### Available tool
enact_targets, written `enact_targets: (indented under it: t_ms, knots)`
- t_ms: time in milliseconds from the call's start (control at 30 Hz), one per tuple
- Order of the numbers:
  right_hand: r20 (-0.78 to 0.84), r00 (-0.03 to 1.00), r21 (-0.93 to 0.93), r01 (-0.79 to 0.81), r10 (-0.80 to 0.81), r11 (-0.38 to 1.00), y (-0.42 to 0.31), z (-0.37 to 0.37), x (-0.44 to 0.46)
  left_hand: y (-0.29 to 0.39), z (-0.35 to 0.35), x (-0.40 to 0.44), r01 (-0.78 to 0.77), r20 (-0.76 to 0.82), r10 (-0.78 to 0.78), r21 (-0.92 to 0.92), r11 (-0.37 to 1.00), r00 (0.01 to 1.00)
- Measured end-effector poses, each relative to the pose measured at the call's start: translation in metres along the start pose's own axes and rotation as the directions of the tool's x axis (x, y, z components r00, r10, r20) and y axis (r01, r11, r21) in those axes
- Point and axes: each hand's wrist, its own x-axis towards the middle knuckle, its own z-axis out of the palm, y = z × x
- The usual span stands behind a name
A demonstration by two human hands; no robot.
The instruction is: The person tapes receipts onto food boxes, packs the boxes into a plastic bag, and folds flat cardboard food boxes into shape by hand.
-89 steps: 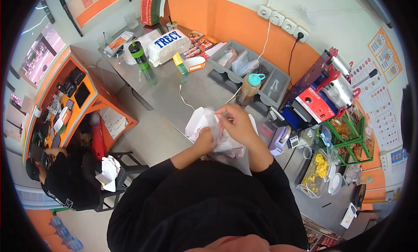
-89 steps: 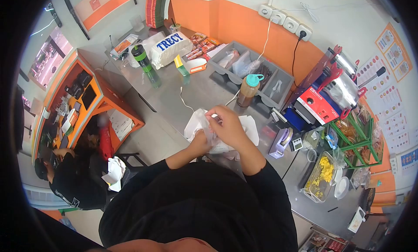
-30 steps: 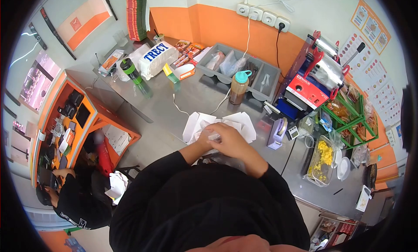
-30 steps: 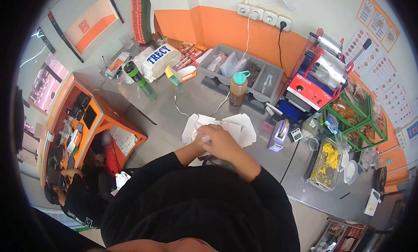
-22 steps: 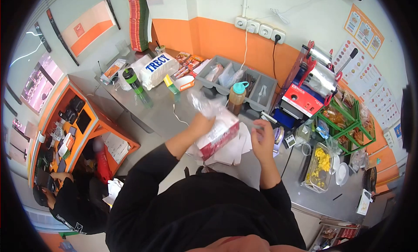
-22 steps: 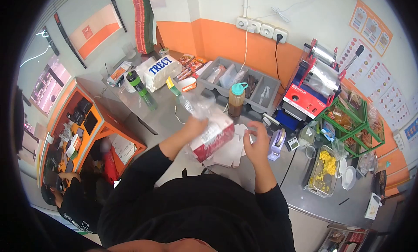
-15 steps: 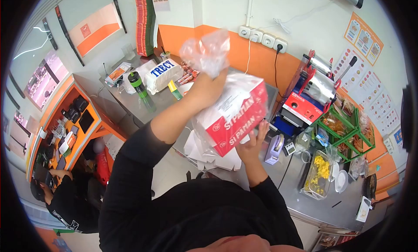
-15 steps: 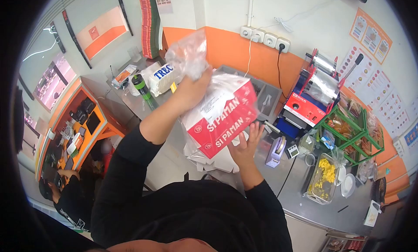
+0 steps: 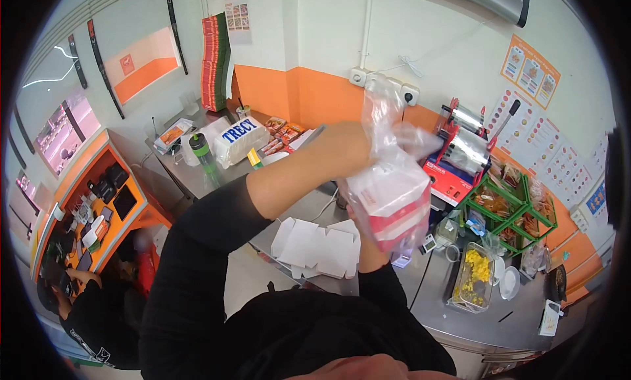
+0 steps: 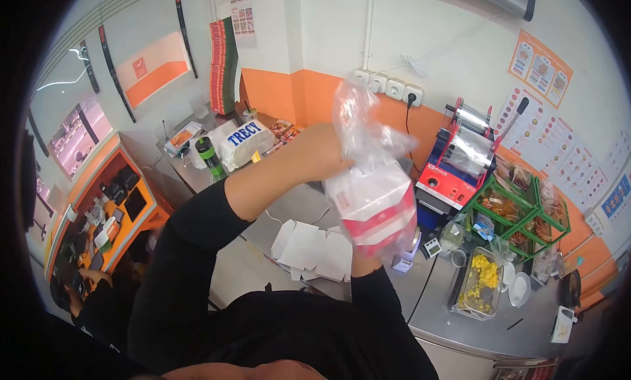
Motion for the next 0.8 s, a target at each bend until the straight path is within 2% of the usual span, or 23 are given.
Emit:
enact_targets:
  t_ms: [33, 67, 133, 167, 233, 267, 300, 333, 367, 400, 433, 467, 533, 567, 600, 633, 667, 700, 733, 800]
  knots:
    - [0.055, 0.995, 0.098, -0.082, 0.077, 0.992, 0.015, -0.003, -0.017, 0.006, -0.006, -0.002, 0.058, 0.137, -0.080, 0.159, 0.986, 0.987]
    - [0.104, 0.985, 0.196, -0.154, 0.136, 0.968, 0.033, -0.005, -0.034, 0.003, -0.003, -0.004, 0.054, 0.145, -0.077, 0.156, 0.986, 0.987]
    - [0.144, 0.962, 0.348, -0.269, 0.232, 0.898, 0.054, -0.004, -0.064, -0.006, 0.007, -0.011, -0.060, 0.133, 0.018, 0.317, 0.946, 0.991]
    - [0.153, 0.948, 0.415, -0.319, 0.280, 0.852, 0.061, -0.003, -0.078, -0.010, 0.011, -0.016, -0.065, 0.142, 0.022, 0.309, 0.949, 0.990]
    - [0.139, 0.886, 0.650, -0.418, 0.442, 0.634, 0.031, 0.014, -0.075, -0.019, 0.021, -0.031, -0.147, 0.094, 0.123, 0.317, 0.937, 0.988]
    - [0.172, 0.801, 0.831, -0.431, 0.574, 0.352, 0.011, 0.023, -0.068, -0.026, 0.029, -0.039, -0.154, 0.099, 0.129, 0.308, 0.939, 0.987]
    - [0.162, 0.797, 0.830, -0.429, 0.582, 0.356, -0.005, 0.027, -0.057, -0.034, 0.038, -0.049, -0.188, 0.138, 0.159, 0.232, 0.955, 0.978]
    - [0.424, 0.611, 0.769, -0.633, 0.669, 0.091, -0.017, 0.030, -0.044, -0.037, 0.045, -0.058, -0.217, 0.173, 0.190, 0.153, 0.964, 0.966]
    - [0.458, 0.579, 0.676, -0.720, 0.675, 0.158, -0.012, 0.032, -0.053, -0.037, 0.053, -0.066, -0.222, 0.177, 0.196, 0.142, 0.965, 0.964]
    - [0.492, 0.545, 0.570, -0.791, 0.679, 0.222, -0.008, 0.035, -0.063, -0.034, 0.060, -0.076, -0.180, 0.293, 0.133, 0.139, 0.974, 0.947]
    - [0.530, 0.489, 0.468, -0.850, 0.693, 0.243, -0.002, 0.038, -0.072, -0.031, 0.067, -0.088, -0.138, 0.405, 0.070, 0.141, 0.980, 0.912]
    - [0.556, 0.414, 0.362, -0.901, 0.721, 0.239, 0.006, 0.041, -0.083, -0.034, 0.082, -0.100, -0.141, 0.407, 0.076, 0.134, 0.981, 0.910]
    - [0.591, 0.176, 0.108, -0.984, 0.787, 0.140, 0.024, 0.048, -0.106, -0.045, 0.122, -0.128, -0.257, 0.056, 0.259, -0.032, 0.966, 0.964]
    - [0.591, 0.029, -0.042, -0.997, 0.806, 0.066, 0.032, 0.045, -0.120, -0.046, 0.131, -0.140, -0.257, 0.054, 0.259, -0.036, 0.966, 0.964]
    - [0.572, -0.134, -0.200, -0.980, 0.810, -0.021, 0.041, 0.037, -0.132, -0.046, 0.139, -0.152, -0.028, 0.131, 0.044, -0.122, 0.992, 0.990]
    - [0.537, -0.288, -0.341, -0.934, 0.793, -0.108, 0.048, 0.022, -0.143, -0.046, 0.148, -0.163, 0.207, 0.225, -0.164, -0.186, 0.960, 0.960]
    - [0.490, -0.393, -0.432, -0.885, 0.778, -0.175, 0.054, 0.004, -0.146, -0.048, 0.159, -0.172, 0.214, 0.225, -0.169, -0.192, 0.958, 0.960]
    - [0.451, -0.409, -0.437, -0.876, 0.793, -0.203, 0.058, -0.018, -0.141, -0.051, 0.171, -0.179, 0.267, 0.225, -0.219, -0.208, 0.941, 0.949]
    - [0.417, -0.377, -0.400, -0.893, 0.827, -0.205, 0.063, -0.040, -0.130, -0.055, 0.183, -0.186, 0.324, 0.223, -0.275, -0.224, 0.919, 0.935]
    - [0.320, -0.179, -0.265, -0.960, 0.930, -0.094, 0.074, -0.077, -0.087, -0.058, 0.208, -0.194, 0.341, 0.214, -0.293, -0.243, 0.908, 0.932]
